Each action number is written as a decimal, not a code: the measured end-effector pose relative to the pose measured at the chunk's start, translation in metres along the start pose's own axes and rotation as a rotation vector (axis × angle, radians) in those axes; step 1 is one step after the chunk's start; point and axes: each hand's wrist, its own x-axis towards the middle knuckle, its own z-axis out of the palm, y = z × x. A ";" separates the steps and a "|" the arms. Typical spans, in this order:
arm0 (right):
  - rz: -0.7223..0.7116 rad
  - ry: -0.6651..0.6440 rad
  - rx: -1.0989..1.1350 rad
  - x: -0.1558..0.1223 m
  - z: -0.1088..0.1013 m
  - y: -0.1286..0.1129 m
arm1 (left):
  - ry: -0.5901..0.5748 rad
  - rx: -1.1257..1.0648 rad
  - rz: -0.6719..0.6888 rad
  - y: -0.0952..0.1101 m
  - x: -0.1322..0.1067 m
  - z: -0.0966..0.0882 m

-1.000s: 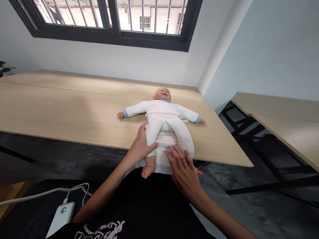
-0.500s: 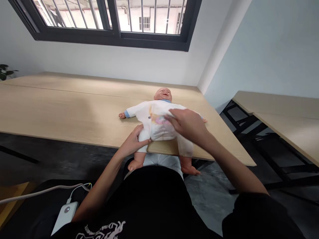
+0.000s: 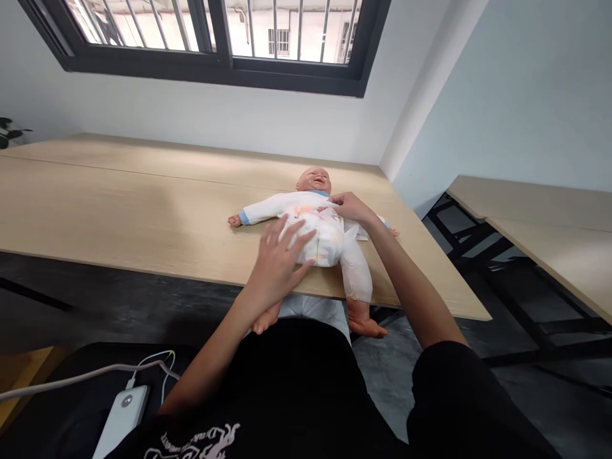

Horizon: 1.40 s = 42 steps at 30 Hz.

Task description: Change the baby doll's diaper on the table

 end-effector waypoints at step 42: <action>0.183 0.464 -0.339 -0.079 0.000 0.094 | -0.663 -0.144 0.144 -0.056 0.166 0.070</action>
